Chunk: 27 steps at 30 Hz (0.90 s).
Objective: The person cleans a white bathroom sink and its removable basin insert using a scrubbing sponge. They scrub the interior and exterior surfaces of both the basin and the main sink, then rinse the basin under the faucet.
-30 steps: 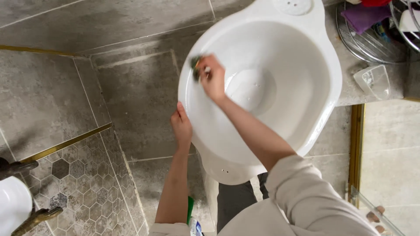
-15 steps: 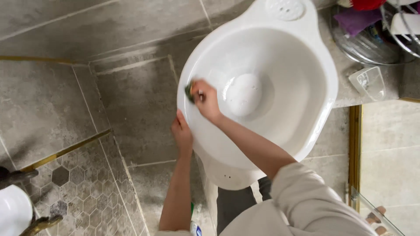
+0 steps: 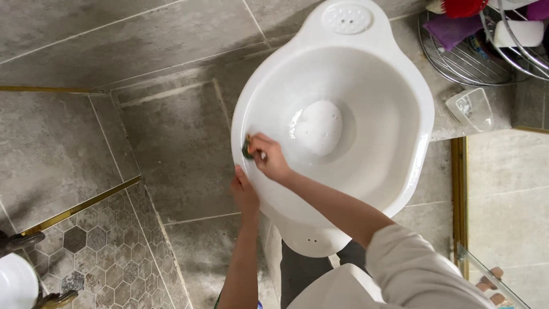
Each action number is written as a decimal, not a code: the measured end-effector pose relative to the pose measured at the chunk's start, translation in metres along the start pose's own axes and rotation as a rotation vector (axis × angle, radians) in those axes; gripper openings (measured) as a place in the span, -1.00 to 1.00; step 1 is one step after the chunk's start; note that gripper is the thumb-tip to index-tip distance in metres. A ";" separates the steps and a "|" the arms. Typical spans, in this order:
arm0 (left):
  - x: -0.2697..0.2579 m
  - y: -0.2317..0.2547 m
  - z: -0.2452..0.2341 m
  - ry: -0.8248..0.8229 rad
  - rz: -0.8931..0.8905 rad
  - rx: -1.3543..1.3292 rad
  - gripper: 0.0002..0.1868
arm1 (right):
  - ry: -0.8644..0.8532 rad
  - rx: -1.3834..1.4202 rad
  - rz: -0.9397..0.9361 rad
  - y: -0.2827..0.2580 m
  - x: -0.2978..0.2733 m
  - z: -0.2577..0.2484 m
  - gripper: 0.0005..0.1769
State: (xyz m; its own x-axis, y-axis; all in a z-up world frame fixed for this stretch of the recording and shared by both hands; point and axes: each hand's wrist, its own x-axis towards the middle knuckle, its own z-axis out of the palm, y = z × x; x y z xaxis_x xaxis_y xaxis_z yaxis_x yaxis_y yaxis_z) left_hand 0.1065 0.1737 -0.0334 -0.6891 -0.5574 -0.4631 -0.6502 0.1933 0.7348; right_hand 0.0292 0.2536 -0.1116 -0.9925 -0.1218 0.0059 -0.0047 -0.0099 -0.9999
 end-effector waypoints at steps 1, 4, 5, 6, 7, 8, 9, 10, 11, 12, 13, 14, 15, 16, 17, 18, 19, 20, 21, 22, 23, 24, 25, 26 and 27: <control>0.001 -0.016 0.003 0.010 -0.009 -0.003 -0.33 | 0.044 -0.011 -0.067 0.004 0.019 -0.004 -0.74; 0.003 -0.020 0.005 0.021 -0.032 0.002 -0.33 | 0.257 -0.076 -0.177 0.013 0.091 -0.035 -0.77; 0.002 -0.017 0.002 0.025 -0.050 0.009 -0.32 | 0.421 -0.130 -0.218 0.016 0.114 -0.045 -0.77; -0.004 -0.021 -0.001 0.024 -0.052 0.013 -0.32 | 0.422 -0.130 -0.213 0.019 0.119 -0.059 -0.77; -0.005 -0.023 0.000 -0.007 0.006 -0.011 -0.40 | 0.627 -0.112 -0.170 0.021 0.131 -0.073 -0.76; -0.006 -0.025 0.000 -0.037 0.064 -0.035 -0.45 | 0.832 -0.093 -0.123 0.023 0.143 -0.086 -0.75; -0.006 -0.022 -0.001 -0.039 0.055 -0.030 -0.45 | 0.830 -0.097 -0.113 0.018 0.140 -0.079 -0.75; -0.007 -0.019 -0.002 -0.046 0.030 0.002 -0.43 | 0.733 -0.074 -0.192 0.014 0.136 -0.073 -0.72; -0.005 -0.014 0.000 -0.052 0.013 0.028 -0.40 | 0.634 -0.049 -0.279 0.008 0.137 -0.068 -0.69; -0.002 -0.027 0.000 -0.052 0.012 0.026 -0.40 | 0.633 -0.051 -0.280 0.008 0.113 -0.049 -0.69; 0.003 -0.038 0.001 -0.043 0.009 0.016 -0.36 | 0.402 -0.004 -0.237 0.009 0.091 -0.030 -0.78; 0.007 -0.049 0.002 -0.035 0.005 0.006 -0.31 | 0.172 0.040 -0.194 0.009 0.068 -0.011 -0.80; 0.005 -0.040 0.000 -0.037 0.007 0.006 -0.31 | 0.174 0.039 -0.195 0.009 0.045 -0.005 -0.80; 0.003 -0.030 -0.003 -0.016 0.004 0.023 -0.32 | 0.065 -0.023 -0.166 0.009 0.022 0.002 -0.80; 0.004 -0.019 -0.003 0.010 0.005 0.032 -0.33 | -0.049 -0.087 -0.145 0.010 0.004 0.007 -0.71; 0.011 -0.027 0.000 0.012 0.011 0.024 -0.33 | -0.051 -0.091 -0.154 0.012 0.019 0.005 -0.71; 0.013 -0.038 -0.001 0.001 0.022 0.009 -0.34 | -0.041 -0.100 -0.186 0.013 0.026 0.003 -0.74; 0.014 -0.050 -0.001 -0.010 0.032 -0.006 -0.35 | -0.031 -0.108 -0.218 0.016 0.033 0.002 -0.76; 0.013 -0.056 -0.001 -0.007 0.030 -0.006 -0.35 | -0.035 -0.107 -0.217 0.013 0.057 -0.007 -0.76; 0.012 -0.062 -0.001 -0.010 0.020 0.008 -0.34 | 0.110 -0.139 -0.228 0.009 0.081 -0.016 -0.78; 0.010 -0.067 -0.003 -0.015 0.008 0.029 -0.32 | 0.258 -0.168 -0.233 0.005 0.103 -0.025 -0.79; 0.009 -0.067 -0.003 -0.014 0.003 0.035 -0.32 | 0.258 -0.165 -0.227 0.026 0.118 -0.045 -0.79; 0.008 -0.068 -0.002 -0.002 0.008 0.042 -0.31 | 0.425 -0.176 -0.238 0.047 0.134 -0.065 -0.76; 0.008 -0.068 -0.002 0.010 0.014 0.049 -0.31 | 0.592 -0.187 -0.249 0.066 0.149 -0.085 -0.71; 0.004 -0.054 -0.003 0.016 0.022 0.041 -0.31 | 0.590 -0.183 -0.261 0.057 0.150 -0.097 -0.71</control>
State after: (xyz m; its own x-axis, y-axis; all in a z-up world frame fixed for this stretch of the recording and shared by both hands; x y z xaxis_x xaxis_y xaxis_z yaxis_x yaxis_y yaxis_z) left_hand 0.1397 0.1585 -0.0735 -0.6983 -0.5654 -0.4391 -0.6479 0.2382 0.7235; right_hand -0.1321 0.3311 -0.1687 -0.8561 0.4255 0.2934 -0.2222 0.2095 -0.9522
